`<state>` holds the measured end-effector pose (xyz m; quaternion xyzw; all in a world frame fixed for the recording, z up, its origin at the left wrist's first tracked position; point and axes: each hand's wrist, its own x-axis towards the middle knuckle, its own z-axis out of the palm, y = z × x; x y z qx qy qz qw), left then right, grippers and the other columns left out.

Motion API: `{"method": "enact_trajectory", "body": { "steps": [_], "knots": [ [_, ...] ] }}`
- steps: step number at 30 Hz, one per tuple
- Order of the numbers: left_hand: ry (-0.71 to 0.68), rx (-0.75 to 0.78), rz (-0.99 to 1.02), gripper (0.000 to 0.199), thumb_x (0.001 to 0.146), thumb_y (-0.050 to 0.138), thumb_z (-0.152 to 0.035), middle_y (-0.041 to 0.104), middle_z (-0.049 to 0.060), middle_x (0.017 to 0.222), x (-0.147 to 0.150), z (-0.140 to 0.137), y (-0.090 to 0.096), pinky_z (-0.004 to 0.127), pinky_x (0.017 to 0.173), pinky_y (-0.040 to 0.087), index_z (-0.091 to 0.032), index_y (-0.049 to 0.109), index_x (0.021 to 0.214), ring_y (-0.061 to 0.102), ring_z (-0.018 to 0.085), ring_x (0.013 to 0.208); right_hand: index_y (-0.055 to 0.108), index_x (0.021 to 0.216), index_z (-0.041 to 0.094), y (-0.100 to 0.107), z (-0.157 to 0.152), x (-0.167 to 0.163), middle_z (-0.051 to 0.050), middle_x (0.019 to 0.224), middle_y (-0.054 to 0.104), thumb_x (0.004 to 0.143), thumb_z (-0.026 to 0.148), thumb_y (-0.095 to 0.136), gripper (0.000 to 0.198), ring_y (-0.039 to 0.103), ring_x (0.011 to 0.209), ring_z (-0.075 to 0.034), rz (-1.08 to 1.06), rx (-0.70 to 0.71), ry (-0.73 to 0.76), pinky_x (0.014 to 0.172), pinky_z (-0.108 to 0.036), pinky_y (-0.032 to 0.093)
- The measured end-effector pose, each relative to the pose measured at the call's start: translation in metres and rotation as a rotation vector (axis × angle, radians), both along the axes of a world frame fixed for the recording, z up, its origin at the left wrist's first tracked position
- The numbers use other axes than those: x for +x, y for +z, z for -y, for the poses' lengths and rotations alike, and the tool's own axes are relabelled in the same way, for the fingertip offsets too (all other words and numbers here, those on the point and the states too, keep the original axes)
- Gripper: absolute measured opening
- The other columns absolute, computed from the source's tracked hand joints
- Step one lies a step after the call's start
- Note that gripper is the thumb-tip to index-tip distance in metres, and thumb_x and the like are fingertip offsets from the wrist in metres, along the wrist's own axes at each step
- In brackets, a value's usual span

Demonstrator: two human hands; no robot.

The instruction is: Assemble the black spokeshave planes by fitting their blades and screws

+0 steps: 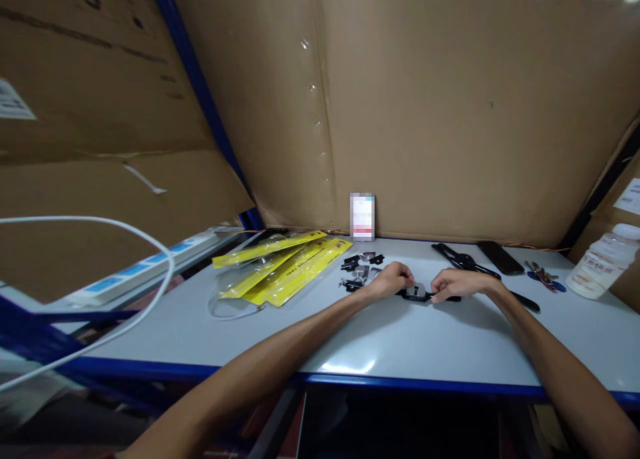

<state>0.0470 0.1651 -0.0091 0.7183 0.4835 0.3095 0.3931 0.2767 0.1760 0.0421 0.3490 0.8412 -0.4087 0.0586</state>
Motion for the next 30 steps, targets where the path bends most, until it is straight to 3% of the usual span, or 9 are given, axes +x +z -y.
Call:
{"method": "enact_trajectory", "body": {
  "steps": [10, 17, 23, 26, 30],
  "knots": [
    [-0.037, 0.018, -0.094, 0.009, 0.069, 0.066, -0.022, 0.065, 0.0, 0.062, -0.004, -0.001, -0.002, 0.024, 0.058, 0.041, -0.015, 0.07, 0.069, 0.057, 0.015, 0.061, 0.057, 0.075, 0.019, 0.005, 0.005, -0.001, 0.008, 0.055, 0.04, 0.077, 0.048, 0.063, 0.029, 0.035, 0.048, -0.009, 0.083, -0.035, -0.055, 0.043, -0.022, 0.026],
    [-0.077, 0.069, -0.123, 0.008, 0.07, 0.065, -0.023, 0.064, -0.001, 0.064, -0.006, 0.003, -0.001, 0.023, 0.058, 0.04, -0.016, 0.068, 0.071, 0.056, 0.014, 0.063, 0.06, 0.076, 0.019, 0.009, 0.01, -0.002, 0.004, 0.058, 0.049, 0.078, 0.055, 0.066, 0.037, 0.043, 0.05, -0.01, 0.118, -0.008, -0.086, 0.043, -0.021, 0.032],
    [-0.078, 0.122, -0.141, 0.007, 0.074, 0.065, -0.023, 0.064, -0.002, 0.067, -0.005, 0.009, -0.001, 0.022, 0.06, 0.039, -0.017, 0.068, 0.073, 0.056, 0.014, 0.064, 0.057, 0.061, 0.018, 0.001, 0.015, -0.014, 0.0, 0.05, 0.054, 0.088, 0.071, 0.05, 0.06, 0.045, 0.047, -0.011, 0.13, 0.217, -0.123, 0.05, -0.024, 0.034],
    [-0.06, 0.146, -0.155, 0.007, 0.076, 0.066, -0.023, 0.064, -0.002, 0.067, -0.004, 0.011, -0.001, 0.022, 0.061, 0.039, -0.017, 0.067, 0.074, 0.056, 0.014, 0.065, 0.054, 0.054, 0.019, -0.004, 0.016, -0.019, 0.0, 0.047, 0.055, 0.09, 0.068, 0.051, 0.061, 0.048, 0.047, -0.011, 0.154, 0.329, -0.132, 0.054, -0.025, 0.034],
    [-0.044, 0.173, -0.179, 0.006, 0.078, 0.063, -0.021, 0.065, -0.002, 0.068, -0.002, 0.014, 0.0, 0.022, 0.059, 0.038, -0.017, 0.067, 0.076, 0.056, 0.014, 0.066, 0.055, 0.053, 0.019, -0.004, 0.015, -0.019, 0.0, 0.046, 0.055, 0.093, 0.06, 0.051, 0.057, 0.049, 0.047, -0.012, 0.15, 0.355, -0.119, 0.055, -0.026, 0.033]
  ]
}}
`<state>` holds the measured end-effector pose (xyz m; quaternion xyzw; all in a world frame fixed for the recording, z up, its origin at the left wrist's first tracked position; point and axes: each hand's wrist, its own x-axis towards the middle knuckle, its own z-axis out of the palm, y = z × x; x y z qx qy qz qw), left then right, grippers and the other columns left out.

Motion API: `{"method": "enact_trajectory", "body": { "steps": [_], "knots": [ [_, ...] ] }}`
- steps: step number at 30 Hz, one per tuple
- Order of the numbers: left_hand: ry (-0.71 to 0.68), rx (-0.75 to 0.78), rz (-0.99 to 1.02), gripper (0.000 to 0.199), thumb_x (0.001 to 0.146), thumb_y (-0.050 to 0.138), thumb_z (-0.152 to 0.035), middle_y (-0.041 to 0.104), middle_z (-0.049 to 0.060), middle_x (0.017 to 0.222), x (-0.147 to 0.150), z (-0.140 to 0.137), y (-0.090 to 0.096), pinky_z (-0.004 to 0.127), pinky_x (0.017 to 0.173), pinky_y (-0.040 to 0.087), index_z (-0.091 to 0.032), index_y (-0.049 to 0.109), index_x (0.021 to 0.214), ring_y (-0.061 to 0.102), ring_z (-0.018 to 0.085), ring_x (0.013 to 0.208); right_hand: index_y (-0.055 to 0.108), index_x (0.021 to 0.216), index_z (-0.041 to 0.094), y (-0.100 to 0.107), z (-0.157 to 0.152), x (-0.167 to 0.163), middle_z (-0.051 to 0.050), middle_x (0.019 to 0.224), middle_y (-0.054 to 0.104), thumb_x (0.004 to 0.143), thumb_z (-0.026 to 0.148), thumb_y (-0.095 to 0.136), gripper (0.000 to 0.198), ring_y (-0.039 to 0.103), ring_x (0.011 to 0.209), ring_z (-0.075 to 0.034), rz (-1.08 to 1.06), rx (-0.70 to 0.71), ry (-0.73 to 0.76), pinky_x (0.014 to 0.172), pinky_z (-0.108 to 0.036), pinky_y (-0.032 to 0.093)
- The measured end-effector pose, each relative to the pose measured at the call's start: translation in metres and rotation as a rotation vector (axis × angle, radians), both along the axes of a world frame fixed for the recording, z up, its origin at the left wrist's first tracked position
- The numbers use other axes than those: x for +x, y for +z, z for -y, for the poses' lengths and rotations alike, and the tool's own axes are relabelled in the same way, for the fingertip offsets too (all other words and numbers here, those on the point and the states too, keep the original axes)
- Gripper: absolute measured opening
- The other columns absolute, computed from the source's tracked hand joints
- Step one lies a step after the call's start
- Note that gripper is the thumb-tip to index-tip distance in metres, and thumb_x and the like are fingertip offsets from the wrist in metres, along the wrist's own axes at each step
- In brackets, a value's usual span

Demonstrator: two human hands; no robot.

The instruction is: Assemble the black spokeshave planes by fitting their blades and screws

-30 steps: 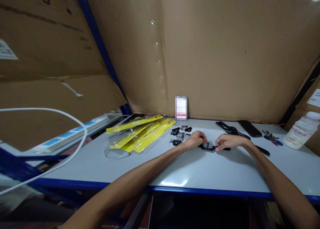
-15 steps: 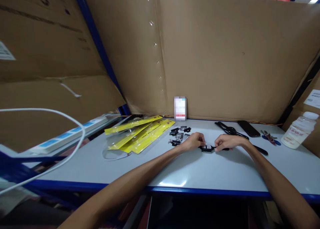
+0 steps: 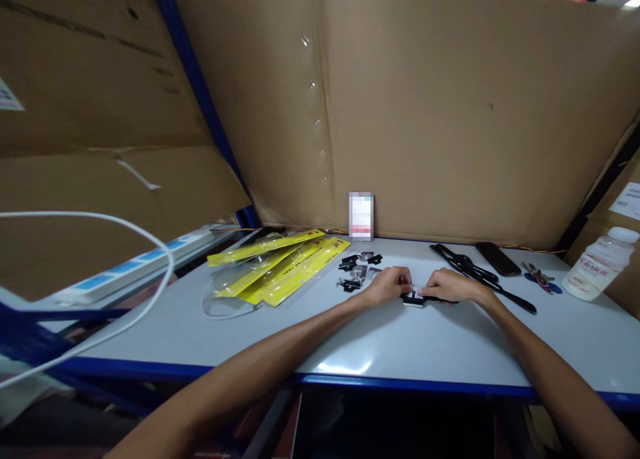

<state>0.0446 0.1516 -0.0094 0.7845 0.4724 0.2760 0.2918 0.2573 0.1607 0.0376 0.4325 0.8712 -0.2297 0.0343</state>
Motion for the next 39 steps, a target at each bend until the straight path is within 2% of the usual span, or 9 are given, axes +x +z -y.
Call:
{"method": "enact_trajectory", "body": {
  "steps": [10, 20, 25, 26, 29, 32, 35, 39],
  "knots": [
    [0.021, 0.053, -0.073, 0.006, 0.083, 0.062, -0.018, 0.066, -0.002, 0.07, 0.002, 0.004, 0.002, 0.022, 0.059, 0.035, -0.018, 0.068, 0.083, 0.056, 0.014, 0.065, 0.048, 0.049, 0.02, 0.003, 0.002, -0.001, 0.0, 0.044, 0.054, 0.094, 0.053, 0.049, 0.056, 0.048, 0.046, -0.012, -0.021, -0.002, 0.016, 0.056, -0.026, 0.035],
    [0.029, 0.091, -0.159, 0.006, 0.085, 0.063, -0.018, 0.067, -0.002, 0.074, 0.005, 0.008, 0.01, 0.023, 0.063, 0.038, -0.019, 0.069, 0.086, 0.058, 0.014, 0.069, 0.054, 0.054, 0.019, 0.0, 0.0, 0.001, -0.004, 0.047, 0.056, 0.091, 0.076, 0.04, 0.069, 0.049, 0.046, -0.013, 0.032, -0.009, -0.023, 0.053, -0.026, 0.037],
    [0.016, 0.113, -0.179, 0.006, 0.086, 0.063, -0.02, 0.067, -0.002, 0.075, 0.004, 0.011, 0.011, 0.023, 0.064, 0.038, -0.02, 0.069, 0.087, 0.058, 0.014, 0.07, 0.064, 0.086, 0.017, 0.018, 0.009, 0.006, -0.003, 0.061, 0.064, 0.086, 0.072, 0.054, 0.055, 0.051, 0.046, -0.014, 0.062, -0.087, -0.119, 0.044, -0.024, 0.034],
    [0.013, 0.119, -0.181, 0.006, 0.086, 0.063, -0.021, 0.067, -0.002, 0.074, 0.004, 0.011, 0.011, 0.023, 0.063, 0.038, -0.02, 0.069, 0.087, 0.058, 0.015, 0.069, 0.064, 0.088, 0.018, 0.022, 0.01, 0.008, -0.003, 0.063, 0.064, 0.086, 0.069, 0.056, 0.052, 0.051, 0.045, -0.013, 0.065, -0.06, -0.12, 0.044, -0.024, 0.034],
    [0.007, 0.138, -0.186, 0.006, 0.086, 0.062, -0.021, 0.065, -0.002, 0.072, 0.003, 0.011, 0.009, 0.024, 0.061, 0.036, -0.019, 0.068, 0.085, 0.056, 0.015, 0.067, 0.066, 0.076, 0.018, 0.027, 0.012, 0.011, -0.002, 0.06, 0.059, 0.089, 0.062, 0.057, 0.047, 0.048, 0.045, -0.013, 0.078, 0.081, -0.1, 0.046, -0.025, 0.032],
    [0.002, 0.154, -0.194, 0.006, 0.086, 0.062, -0.021, 0.064, -0.001, 0.072, 0.003, 0.01, 0.008, 0.025, 0.062, 0.035, -0.019, 0.067, 0.084, 0.055, 0.015, 0.068, 0.069, 0.073, 0.018, 0.028, 0.01, 0.013, -0.003, 0.062, 0.061, 0.089, 0.054, 0.061, 0.04, 0.052, 0.054, -0.015, 0.074, 0.146, -0.069, 0.052, -0.027, 0.032],
    [0.008, 0.166, -0.209, 0.007, 0.087, 0.061, -0.021, 0.065, 0.0, 0.073, 0.003, 0.011, 0.009, 0.026, 0.063, 0.036, -0.02, 0.068, 0.086, 0.056, 0.016, 0.07, 0.073, 0.084, 0.021, 0.027, 0.01, 0.01, -0.005, 0.078, 0.069, 0.083, 0.048, 0.07, 0.028, 0.059, 0.069, -0.018, 0.054, 0.129, -0.043, 0.058, -0.027, 0.035],
    [0.018, 0.18, -0.225, 0.009, 0.088, 0.06, -0.021, 0.066, 0.001, 0.076, 0.004, 0.013, 0.009, 0.026, 0.065, 0.038, -0.02, 0.069, 0.089, 0.058, 0.017, 0.073, 0.072, 0.102, 0.022, 0.023, 0.013, 0.003, -0.006, 0.092, 0.072, 0.076, 0.051, 0.078, 0.04, 0.062, 0.08, -0.021, 0.019, 0.12, -0.024, 0.063, -0.028, 0.037]
  ]
}}
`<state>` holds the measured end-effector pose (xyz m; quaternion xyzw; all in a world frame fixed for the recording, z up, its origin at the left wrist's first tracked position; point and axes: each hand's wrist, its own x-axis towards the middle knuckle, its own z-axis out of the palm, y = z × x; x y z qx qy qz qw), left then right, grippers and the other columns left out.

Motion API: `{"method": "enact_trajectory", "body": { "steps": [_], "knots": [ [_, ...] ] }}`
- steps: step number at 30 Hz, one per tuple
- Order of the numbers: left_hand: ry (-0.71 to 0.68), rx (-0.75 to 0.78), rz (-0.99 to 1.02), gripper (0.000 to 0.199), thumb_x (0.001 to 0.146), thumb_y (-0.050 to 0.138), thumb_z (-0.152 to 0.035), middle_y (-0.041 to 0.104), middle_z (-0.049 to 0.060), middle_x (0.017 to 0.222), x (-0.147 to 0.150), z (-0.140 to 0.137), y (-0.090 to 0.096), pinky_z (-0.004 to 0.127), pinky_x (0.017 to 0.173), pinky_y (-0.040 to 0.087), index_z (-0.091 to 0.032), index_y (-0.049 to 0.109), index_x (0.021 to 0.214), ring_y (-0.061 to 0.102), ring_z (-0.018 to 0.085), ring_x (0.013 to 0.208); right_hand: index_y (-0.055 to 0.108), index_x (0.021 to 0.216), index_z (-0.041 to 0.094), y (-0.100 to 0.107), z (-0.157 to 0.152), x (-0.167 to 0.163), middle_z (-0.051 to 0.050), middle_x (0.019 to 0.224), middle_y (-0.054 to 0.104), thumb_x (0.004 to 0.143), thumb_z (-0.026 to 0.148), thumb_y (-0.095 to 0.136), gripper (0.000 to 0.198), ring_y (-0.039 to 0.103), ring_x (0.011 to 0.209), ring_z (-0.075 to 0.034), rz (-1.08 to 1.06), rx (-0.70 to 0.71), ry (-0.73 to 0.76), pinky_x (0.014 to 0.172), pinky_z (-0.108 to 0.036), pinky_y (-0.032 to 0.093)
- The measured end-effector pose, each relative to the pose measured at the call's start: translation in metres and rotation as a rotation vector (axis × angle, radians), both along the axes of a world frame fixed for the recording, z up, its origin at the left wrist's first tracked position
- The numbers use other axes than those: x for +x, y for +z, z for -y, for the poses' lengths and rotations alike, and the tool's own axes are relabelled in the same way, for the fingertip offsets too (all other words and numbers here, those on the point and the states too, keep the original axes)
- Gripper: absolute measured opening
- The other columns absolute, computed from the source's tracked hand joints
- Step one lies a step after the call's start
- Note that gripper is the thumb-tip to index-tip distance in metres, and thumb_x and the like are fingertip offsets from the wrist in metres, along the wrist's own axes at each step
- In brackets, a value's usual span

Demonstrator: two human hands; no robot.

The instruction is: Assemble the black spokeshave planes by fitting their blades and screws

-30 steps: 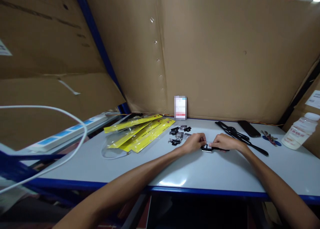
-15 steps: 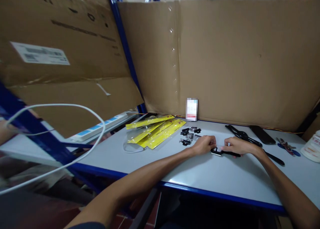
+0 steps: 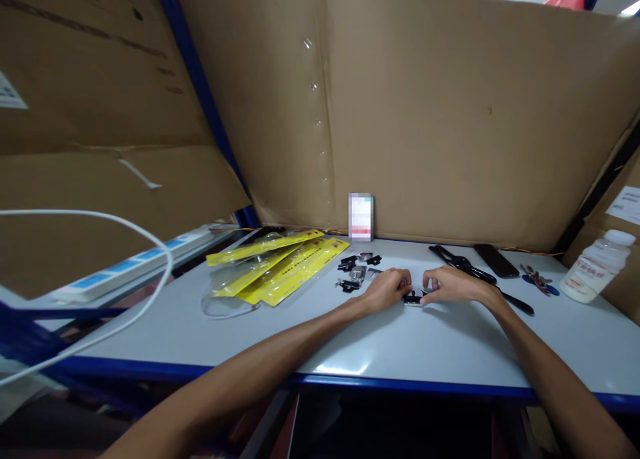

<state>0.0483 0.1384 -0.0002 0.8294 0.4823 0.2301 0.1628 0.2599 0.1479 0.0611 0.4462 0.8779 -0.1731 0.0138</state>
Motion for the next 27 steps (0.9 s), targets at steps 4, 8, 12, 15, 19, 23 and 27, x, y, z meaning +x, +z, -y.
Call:
{"method": "enact_trajectory", "body": {
  "steps": [4, 8, 12, 15, 19, 23, 27],
  "knots": [
    [0.001, 0.01, -0.007, 0.012, 0.089, 0.058, -0.022, 0.067, 0.002, 0.078, 0.0, 0.0, 0.0, 0.026, 0.068, 0.039, -0.02, 0.07, 0.09, 0.059, 0.019, 0.076, 0.066, 0.114, 0.023, -0.006, 0.003, -0.007, -0.005, 0.096, 0.07, 0.074, 0.05, 0.079, 0.049, 0.061, 0.088, -0.024, -0.002, 0.084, 0.04, 0.065, -0.028, 0.034],
    [-0.013, 0.012, -0.007, 0.016, 0.09, 0.056, -0.021, 0.068, 0.003, 0.079, 0.0, -0.001, 0.001, 0.027, 0.068, 0.039, -0.019, 0.071, 0.086, 0.059, 0.019, 0.076, 0.067, 0.101, 0.025, -0.008, 0.008, -0.011, -0.004, 0.097, 0.069, 0.076, 0.041, 0.077, 0.031, 0.06, 0.088, -0.022, 0.007, 0.152, 0.066, 0.065, -0.028, 0.032],
    [-0.027, 0.005, -0.001, 0.018, 0.09, 0.056, -0.022, 0.068, 0.003, 0.078, -0.001, 0.0, 0.004, 0.027, 0.067, 0.04, -0.018, 0.072, 0.085, 0.059, 0.019, 0.073, 0.068, 0.097, 0.024, -0.006, 0.013, -0.015, -0.005, 0.092, 0.07, 0.078, 0.036, 0.073, 0.024, 0.061, 0.082, -0.022, 0.041, 0.156, 0.037, 0.062, -0.029, 0.03],
    [-0.037, -0.008, 0.003, 0.012, 0.085, 0.064, -0.025, 0.069, 0.003, 0.081, -0.003, 0.001, 0.006, 0.026, 0.067, 0.04, -0.018, 0.073, 0.088, 0.06, 0.019, 0.075, 0.067, 0.098, 0.022, -0.005, 0.018, -0.017, -0.008, 0.093, 0.071, 0.08, 0.032, 0.068, 0.021, 0.062, 0.082, -0.023, 0.075, 0.192, 0.051, 0.061, -0.03, 0.029],
    [-0.024, -0.053, 0.007, 0.012, 0.083, 0.065, -0.024, 0.07, 0.002, 0.077, -0.005, -0.001, 0.005, 0.025, 0.064, 0.04, -0.017, 0.073, 0.088, 0.059, 0.017, 0.071, 0.068, 0.102, 0.021, -0.008, 0.016, -0.016, -0.009, 0.096, 0.071, 0.081, 0.031, 0.066, 0.024, 0.062, 0.083, -0.024, 0.05, 0.192, 0.07, 0.063, -0.029, 0.032],
    [-0.024, -0.101, 0.002, 0.012, 0.083, 0.065, -0.026, 0.069, 0.001, 0.072, -0.005, -0.004, 0.004, 0.023, 0.061, 0.041, -0.018, 0.073, 0.086, 0.059, 0.015, 0.067, 0.071, 0.099, 0.018, -0.015, 0.002, -0.012, -0.005, 0.086, 0.071, 0.079, 0.034, 0.069, 0.025, 0.061, 0.077, -0.019, -0.115, -0.003, 0.063, 0.064, -0.027, 0.037],
    [-0.02, -0.114, -0.009, 0.012, 0.081, 0.065, -0.025, 0.069, 0.002, 0.071, -0.005, -0.004, 0.004, 0.024, 0.062, 0.042, -0.017, 0.074, 0.084, 0.058, 0.015, 0.066, 0.071, 0.08, 0.015, -0.023, -0.011, -0.011, 0.0, 0.069, 0.064, 0.078, 0.033, 0.067, 0.019, 0.055, 0.066, -0.015, -0.263, -0.151, -0.01, 0.062, -0.025, 0.038]
  ]
}}
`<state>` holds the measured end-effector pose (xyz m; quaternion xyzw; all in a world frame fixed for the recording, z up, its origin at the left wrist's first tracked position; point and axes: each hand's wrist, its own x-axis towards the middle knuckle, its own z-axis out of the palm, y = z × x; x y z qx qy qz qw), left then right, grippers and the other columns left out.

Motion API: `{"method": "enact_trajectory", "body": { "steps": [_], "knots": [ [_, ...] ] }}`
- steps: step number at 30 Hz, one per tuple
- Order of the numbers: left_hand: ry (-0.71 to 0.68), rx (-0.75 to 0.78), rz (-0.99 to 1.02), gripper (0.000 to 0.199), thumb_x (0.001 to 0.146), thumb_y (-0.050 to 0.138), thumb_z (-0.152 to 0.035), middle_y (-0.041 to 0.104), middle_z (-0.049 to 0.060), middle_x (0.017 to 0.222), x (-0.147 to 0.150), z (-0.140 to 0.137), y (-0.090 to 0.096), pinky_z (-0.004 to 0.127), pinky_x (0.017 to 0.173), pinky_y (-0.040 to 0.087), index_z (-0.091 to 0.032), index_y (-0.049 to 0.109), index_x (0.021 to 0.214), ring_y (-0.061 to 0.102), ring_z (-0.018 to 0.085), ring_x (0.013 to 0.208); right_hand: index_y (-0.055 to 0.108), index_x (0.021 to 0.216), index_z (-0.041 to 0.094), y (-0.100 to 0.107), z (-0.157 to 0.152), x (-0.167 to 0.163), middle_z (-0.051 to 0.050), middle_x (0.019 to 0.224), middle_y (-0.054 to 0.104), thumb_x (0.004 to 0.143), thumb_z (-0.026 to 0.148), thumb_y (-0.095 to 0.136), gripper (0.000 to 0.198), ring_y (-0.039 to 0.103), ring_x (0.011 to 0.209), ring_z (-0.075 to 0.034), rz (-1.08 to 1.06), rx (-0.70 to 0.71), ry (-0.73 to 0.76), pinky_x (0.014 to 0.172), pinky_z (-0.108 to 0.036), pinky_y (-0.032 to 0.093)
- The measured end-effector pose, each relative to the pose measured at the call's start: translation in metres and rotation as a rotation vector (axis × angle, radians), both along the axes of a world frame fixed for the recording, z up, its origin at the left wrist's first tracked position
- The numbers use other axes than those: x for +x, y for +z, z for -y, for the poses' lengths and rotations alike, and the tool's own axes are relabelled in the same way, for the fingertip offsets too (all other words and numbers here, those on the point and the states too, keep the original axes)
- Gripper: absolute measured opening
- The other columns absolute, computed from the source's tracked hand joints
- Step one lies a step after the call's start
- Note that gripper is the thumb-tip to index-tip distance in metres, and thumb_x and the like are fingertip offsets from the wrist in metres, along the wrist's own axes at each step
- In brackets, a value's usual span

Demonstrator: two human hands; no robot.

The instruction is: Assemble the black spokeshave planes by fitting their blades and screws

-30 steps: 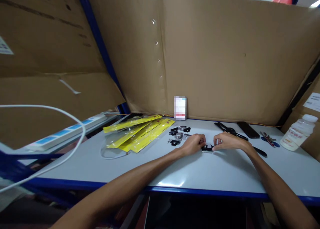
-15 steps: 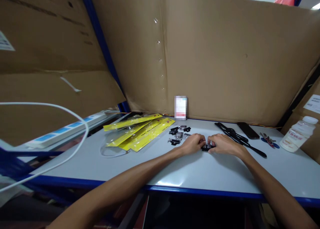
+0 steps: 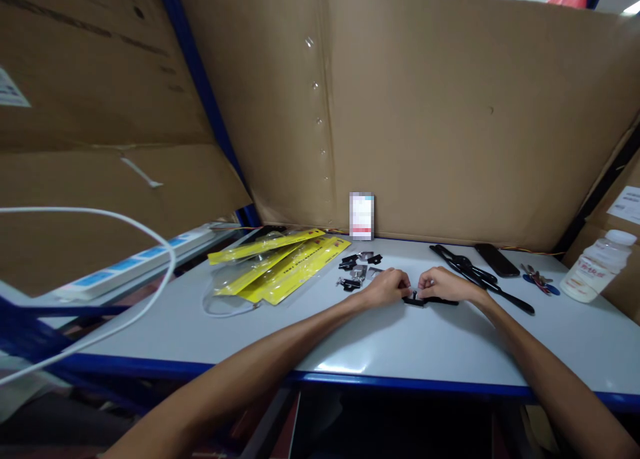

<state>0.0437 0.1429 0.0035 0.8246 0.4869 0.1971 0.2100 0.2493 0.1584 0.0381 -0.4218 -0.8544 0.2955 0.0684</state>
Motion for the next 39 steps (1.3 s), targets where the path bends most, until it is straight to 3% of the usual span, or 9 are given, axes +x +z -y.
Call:
{"method": "enact_trajectory", "body": {
  "steps": [4, 16, 19, 22, 25, 27, 30, 34, 39],
  "knots": [
    [-0.005, -0.006, 0.0, 0.013, 0.082, 0.064, -0.026, 0.07, 0.002, 0.073, 0.001, 0.001, 0.0, 0.024, 0.062, 0.042, -0.016, 0.074, 0.084, 0.058, 0.015, 0.066, 0.068, 0.076, 0.015, -0.004, -0.004, -0.001, 0.002, 0.064, 0.061, 0.076, 0.03, 0.065, 0.015, 0.05, 0.062, -0.013, -0.043, -0.079, -0.028, 0.059, -0.024, 0.036],
    [-0.018, 0.007, -0.001, 0.011, 0.082, 0.065, -0.022, 0.071, 0.003, 0.074, 0.0, -0.003, -0.004, 0.025, 0.066, 0.044, -0.017, 0.074, 0.085, 0.061, 0.017, 0.069, 0.065, 0.073, 0.016, -0.003, -0.002, -0.003, 0.001, 0.065, 0.06, 0.081, 0.031, 0.06, 0.017, 0.051, 0.066, -0.014, -0.054, -0.042, 0.001, 0.062, -0.025, 0.037],
    [-0.016, 0.022, 0.007, 0.011, 0.083, 0.066, -0.022, 0.071, 0.003, 0.073, 0.003, 0.001, -0.002, 0.025, 0.066, 0.044, -0.016, 0.074, 0.085, 0.062, 0.018, 0.069, 0.061, 0.071, 0.017, -0.005, -0.003, -0.002, 0.002, 0.063, 0.058, 0.082, 0.031, 0.057, 0.019, 0.049, 0.058, -0.012, -0.072, -0.082, -0.031, 0.056, -0.025, 0.036],
    [0.014, 0.088, 0.03, 0.017, 0.088, 0.062, -0.027, 0.072, 0.004, 0.081, -0.001, 0.002, 0.009, 0.026, 0.071, 0.046, -0.017, 0.074, 0.098, 0.064, 0.019, 0.076, 0.055, 0.072, 0.019, -0.013, -0.007, 0.0, 0.002, 0.062, 0.056, 0.087, 0.035, 0.049, 0.022, 0.043, 0.045, -0.009, -0.098, -0.167, -0.105, 0.043, -0.023, 0.032],
    [0.097, 0.229, 0.05, 0.024, 0.092, 0.057, -0.025, 0.073, 0.007, 0.098, -0.022, -0.005, 0.031, 0.028, 0.081, 0.047, -0.017, 0.07, 0.11, 0.064, 0.02, 0.091, 0.053, 0.079, 0.019, -0.021, -0.012, 0.002, 0.003, 0.062, 0.056, 0.088, 0.032, 0.045, 0.017, 0.044, 0.042, -0.009, -0.154, -0.183, -0.142, 0.036, -0.021, 0.03],
    [0.175, 0.333, 0.043, 0.024, 0.093, 0.051, -0.018, 0.072, 0.007, 0.096, -0.045, -0.012, 0.046, 0.026, 0.077, 0.046, -0.015, 0.071, 0.106, 0.064, 0.018, 0.087, 0.051, 0.081, 0.02, -0.024, -0.014, 0.003, 0.003, 0.062, 0.056, 0.086, 0.027, 0.044, 0.011, 0.046, 0.041, -0.009, -0.159, -0.187, -0.149, 0.035, -0.02, 0.032],
    [0.183, 0.33, -0.017, 0.026, 0.087, 0.049, -0.012, 0.072, 0.005, 0.089, -0.085, -0.02, 0.059, 0.024, 0.07, 0.044, -0.014, 0.072, 0.098, 0.062, 0.016, 0.077, 0.049, 0.081, 0.02, -0.024, -0.015, 0.003, 0.003, 0.062, 0.057, 0.083, 0.021, 0.042, 0.008, 0.049, 0.041, -0.009, -0.137, -0.198, -0.15, 0.035, -0.02, 0.033],
    [0.163, 0.308, -0.133, 0.028, 0.078, 0.048, -0.005, 0.071, 0.004, 0.077, -0.123, -0.022, 0.05, 0.024, 0.066, 0.04, -0.015, 0.073, 0.086, 0.061, 0.016, 0.071, 0.047, 0.077, 0.02, -0.021, -0.015, 0.004, 0.002, 0.062, 0.058, 0.082, 0.022, 0.042, 0.007, 0.047, 0.041, -0.009, -0.133, -0.158, -0.15, 0.036, -0.02, 0.031],
    [0.094, 0.269, -0.258, 0.025, 0.075, 0.052, -0.007, 0.07, 0.003, 0.077, -0.132, -0.016, 0.035, 0.025, 0.063, 0.036, -0.018, 0.073, 0.081, 0.059, 0.017, 0.071, 0.046, 0.086, 0.022, -0.02, -0.014, 0.006, 0.005, 0.059, 0.057, 0.077, 0.021, 0.047, 0.009, 0.043, 0.042, -0.009, -0.178, -0.121, -0.144, 0.04, -0.02, 0.03]
  ]
}}
